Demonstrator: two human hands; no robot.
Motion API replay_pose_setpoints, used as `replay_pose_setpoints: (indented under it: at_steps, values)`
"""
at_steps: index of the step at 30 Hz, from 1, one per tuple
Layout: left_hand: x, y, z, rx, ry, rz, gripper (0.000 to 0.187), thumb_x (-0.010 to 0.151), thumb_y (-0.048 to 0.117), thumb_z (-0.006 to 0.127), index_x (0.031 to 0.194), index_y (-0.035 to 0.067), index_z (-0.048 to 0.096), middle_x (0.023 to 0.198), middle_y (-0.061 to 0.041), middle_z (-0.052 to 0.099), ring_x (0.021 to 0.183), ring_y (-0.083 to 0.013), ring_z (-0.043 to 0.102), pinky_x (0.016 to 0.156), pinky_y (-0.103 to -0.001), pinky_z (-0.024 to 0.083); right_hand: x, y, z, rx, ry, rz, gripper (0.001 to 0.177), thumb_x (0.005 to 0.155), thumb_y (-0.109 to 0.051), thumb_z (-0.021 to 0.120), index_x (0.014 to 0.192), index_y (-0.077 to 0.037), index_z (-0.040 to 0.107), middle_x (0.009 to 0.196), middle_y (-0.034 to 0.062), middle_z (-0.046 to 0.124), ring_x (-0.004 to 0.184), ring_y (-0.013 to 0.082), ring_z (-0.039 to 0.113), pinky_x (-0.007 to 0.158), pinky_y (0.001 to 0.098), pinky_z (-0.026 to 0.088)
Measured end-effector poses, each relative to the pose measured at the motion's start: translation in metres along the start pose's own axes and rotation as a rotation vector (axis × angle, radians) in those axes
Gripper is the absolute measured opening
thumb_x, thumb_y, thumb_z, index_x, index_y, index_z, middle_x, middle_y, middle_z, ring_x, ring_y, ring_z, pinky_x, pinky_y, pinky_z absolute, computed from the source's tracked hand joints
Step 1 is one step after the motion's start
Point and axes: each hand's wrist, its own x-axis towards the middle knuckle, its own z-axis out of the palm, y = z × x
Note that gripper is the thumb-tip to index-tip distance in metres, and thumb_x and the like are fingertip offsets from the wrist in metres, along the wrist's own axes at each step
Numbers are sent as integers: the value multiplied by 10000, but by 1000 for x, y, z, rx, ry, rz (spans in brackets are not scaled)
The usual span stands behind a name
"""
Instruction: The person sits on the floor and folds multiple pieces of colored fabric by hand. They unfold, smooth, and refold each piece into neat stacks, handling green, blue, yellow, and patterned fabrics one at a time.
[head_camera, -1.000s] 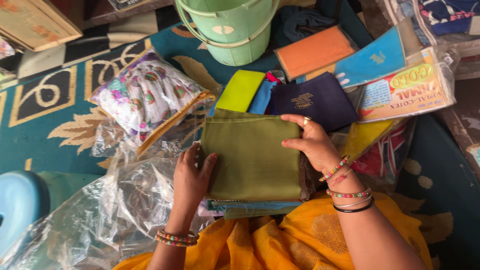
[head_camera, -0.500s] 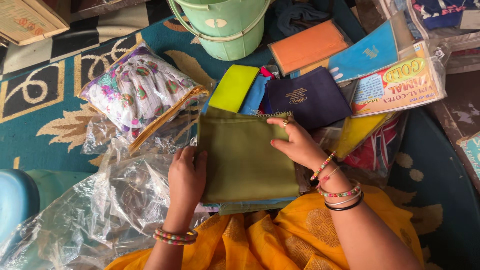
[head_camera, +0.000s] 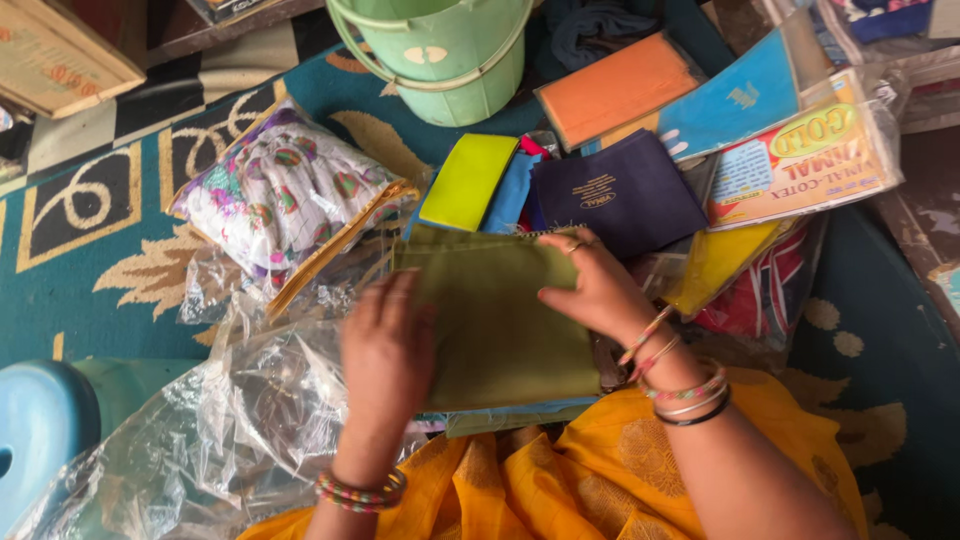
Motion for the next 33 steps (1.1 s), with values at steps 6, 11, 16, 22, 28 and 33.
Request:
replay_pose_setpoints:
  at_steps: [6,11,16,22,28,33]
  values:
    - [3,28,55,29,-200,120,617,929,339,675,1457,67,508,1514,-225,469,1431,-418,405,1141,-572,307,-19,-18,30,-633,-6,-290,641,833,-171,660,1445,-65,506,1577,197,367,1473,398,313,1176,572,229]
    - [-17,22,80,79,-320,12,671,932,423,593,1537,176,440,1625,-181,325,1493,-410,270,1141,-669,165,-26,4,47,-552,-236,-211,743,943,-374,559,1587,-82,332,1676,200,175,1533,416,164,1202,584,101]
    - [-32,8,98,143,-304,7,663,946,441,545,1551,199,422,1639,-163,307,1508,-393,254,1160,-670,133,-25,8,51,-589,-442,-63,998,809,-540,653,1581,-83,217,1670,221,52,1535,417,20,1184,590,20]
    - [-30,12,98,127,-275,-1,679,938,456,563,1549,200,417,1636,-151,314,1508,-386,249,1155,-677,132,-21,-2,42,-599,-458,-89,1152,725,-666,711,1594,-91,218,1669,215,65,1543,404,11,1208,580,8]
    - [8,17,59,-36,-259,-16,540,856,362,718,1339,152,600,1406,-80,609,1357,-286,507,1122,-606,262,-15,33,23,93,-16,-138,542,896,-348,749,1345,-65,640,1404,146,671,1345,278,619,1137,427,474]
    - [61,57,79,-304,-274,124,455,895,298,724,1285,70,667,1264,-152,704,1161,-321,666,1013,-428,518,14,73,-9,562,483,176,318,896,-170,727,1183,-36,709,1105,64,756,968,146,694,799,285,530]
